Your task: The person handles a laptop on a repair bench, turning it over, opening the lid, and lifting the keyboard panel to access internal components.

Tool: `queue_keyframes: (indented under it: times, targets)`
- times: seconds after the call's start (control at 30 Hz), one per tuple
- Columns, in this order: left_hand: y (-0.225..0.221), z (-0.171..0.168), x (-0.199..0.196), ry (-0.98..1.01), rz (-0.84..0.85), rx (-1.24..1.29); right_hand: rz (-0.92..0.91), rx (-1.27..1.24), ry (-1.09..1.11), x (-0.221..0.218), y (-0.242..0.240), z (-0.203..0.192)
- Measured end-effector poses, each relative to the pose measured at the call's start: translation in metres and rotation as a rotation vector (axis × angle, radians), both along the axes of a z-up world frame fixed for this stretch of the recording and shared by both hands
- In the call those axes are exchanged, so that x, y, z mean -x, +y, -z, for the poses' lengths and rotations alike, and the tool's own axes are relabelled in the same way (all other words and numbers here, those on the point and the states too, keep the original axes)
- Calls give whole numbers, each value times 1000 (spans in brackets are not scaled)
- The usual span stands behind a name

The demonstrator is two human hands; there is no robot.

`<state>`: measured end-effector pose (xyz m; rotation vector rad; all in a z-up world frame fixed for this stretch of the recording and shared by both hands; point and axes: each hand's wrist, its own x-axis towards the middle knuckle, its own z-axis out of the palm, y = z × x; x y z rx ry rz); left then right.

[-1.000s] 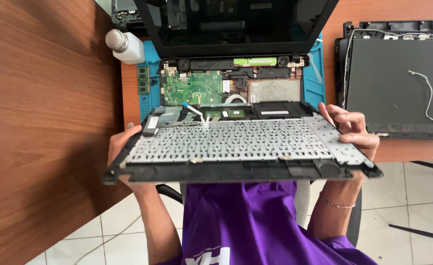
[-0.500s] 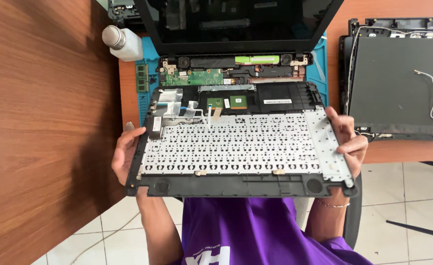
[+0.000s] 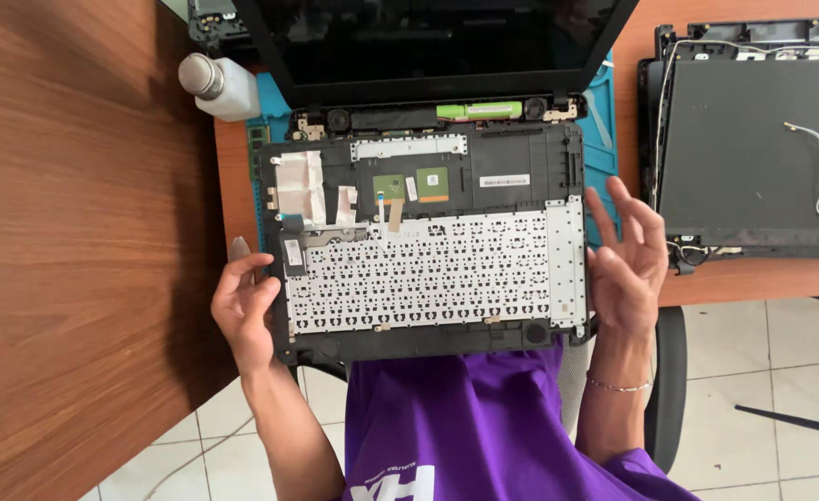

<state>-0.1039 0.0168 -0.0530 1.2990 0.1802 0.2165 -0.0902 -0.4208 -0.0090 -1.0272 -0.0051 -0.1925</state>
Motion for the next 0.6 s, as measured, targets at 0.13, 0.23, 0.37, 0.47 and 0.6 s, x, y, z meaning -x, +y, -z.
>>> queue_keyframes:
  times: [0.13,0.23,0.37,0.47,0.6]
  targets:
    - [-4,-3,-4,16,1,24,-12,124,104,-3,1,-1]
    - [-3,-10,-4,54,26,35,6,216,229,-1,-5,4]
    - [0,-16,2,175,13,-98,40,447,388,4,-9,0]
    - [0,-13,4,248,1,-179,15,545,414,4,-4,-14]
    - [-6,-12,1,253,-11,-221,1,637,497,-1,4,-31]
